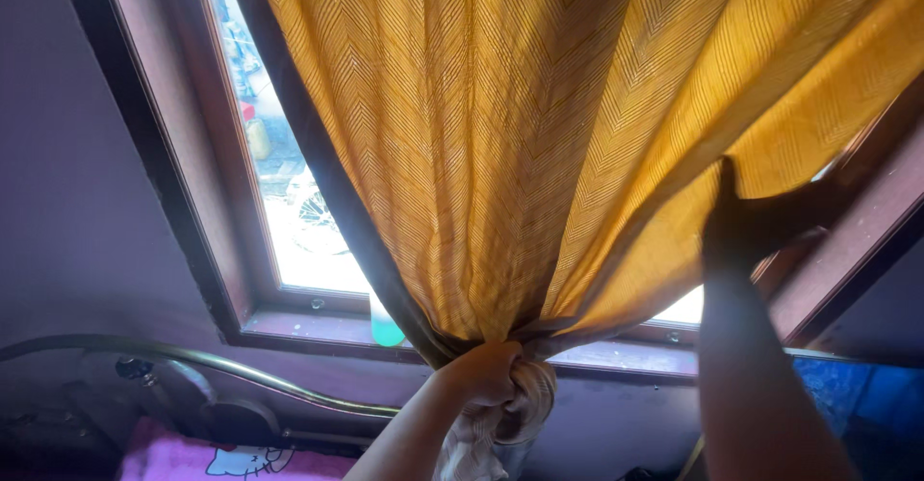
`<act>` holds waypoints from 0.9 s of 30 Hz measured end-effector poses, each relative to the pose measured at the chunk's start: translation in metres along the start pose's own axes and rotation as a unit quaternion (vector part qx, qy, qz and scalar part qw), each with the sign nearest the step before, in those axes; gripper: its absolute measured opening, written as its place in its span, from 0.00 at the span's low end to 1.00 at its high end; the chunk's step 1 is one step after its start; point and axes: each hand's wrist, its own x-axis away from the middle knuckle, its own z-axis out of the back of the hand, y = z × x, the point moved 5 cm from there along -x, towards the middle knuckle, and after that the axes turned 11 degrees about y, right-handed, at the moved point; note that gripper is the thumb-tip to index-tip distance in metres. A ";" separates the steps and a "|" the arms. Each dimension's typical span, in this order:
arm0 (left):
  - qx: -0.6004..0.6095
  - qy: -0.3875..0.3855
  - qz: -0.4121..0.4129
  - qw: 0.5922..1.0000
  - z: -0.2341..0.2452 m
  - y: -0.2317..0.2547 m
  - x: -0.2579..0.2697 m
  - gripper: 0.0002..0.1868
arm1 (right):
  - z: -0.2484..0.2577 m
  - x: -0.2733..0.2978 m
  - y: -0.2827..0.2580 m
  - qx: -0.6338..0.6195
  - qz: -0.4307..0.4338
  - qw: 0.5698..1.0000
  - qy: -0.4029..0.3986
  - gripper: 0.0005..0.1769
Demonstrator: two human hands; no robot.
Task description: The person cleans a window using a spray bottle and a cloth. They spray the window surface and wipe it with the cloth, then adjust the curtain to access the window frame and continue cleaning.
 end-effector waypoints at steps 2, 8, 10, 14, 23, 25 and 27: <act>-0.033 0.003 0.004 0.999 -0.001 -0.013 -0.007 0.30 | 0.005 -0.031 0.034 0.008 -0.117 0.993 0.019 0.67; 0.051 -0.005 0.021 0.998 -0.006 -0.007 -0.022 0.30 | -0.035 0.038 0.054 -0.231 -0.494 0.763 -0.348 0.55; 0.044 -0.012 0.027 0.999 -0.008 0.003 -0.020 0.30 | -0.053 0.078 0.027 -0.386 -0.340 0.738 -0.438 0.48; 0.129 -0.035 0.051 0.990 -0.034 0.016 -0.011 0.29 | -0.068 0.150 -0.004 -0.165 -0.192 0.814 -0.522 0.35; -0.026 -0.012 -0.062 0.998 -0.091 -0.005 0.029 0.27 | -0.051 0.167 -0.085 -0.052 -0.147 0.898 -0.411 0.19; -0.039 -0.062 -0.012 0.997 -0.070 -0.017 0.022 0.34 | -0.049 0.167 -0.076 -0.061 -0.254 0.874 -0.411 0.19; -0.057 0.116 -0.050 0.990 -0.016 -0.011 0.004 0.32 | -0.050 0.172 -0.066 -0.094 -0.398 0.823 -0.394 0.21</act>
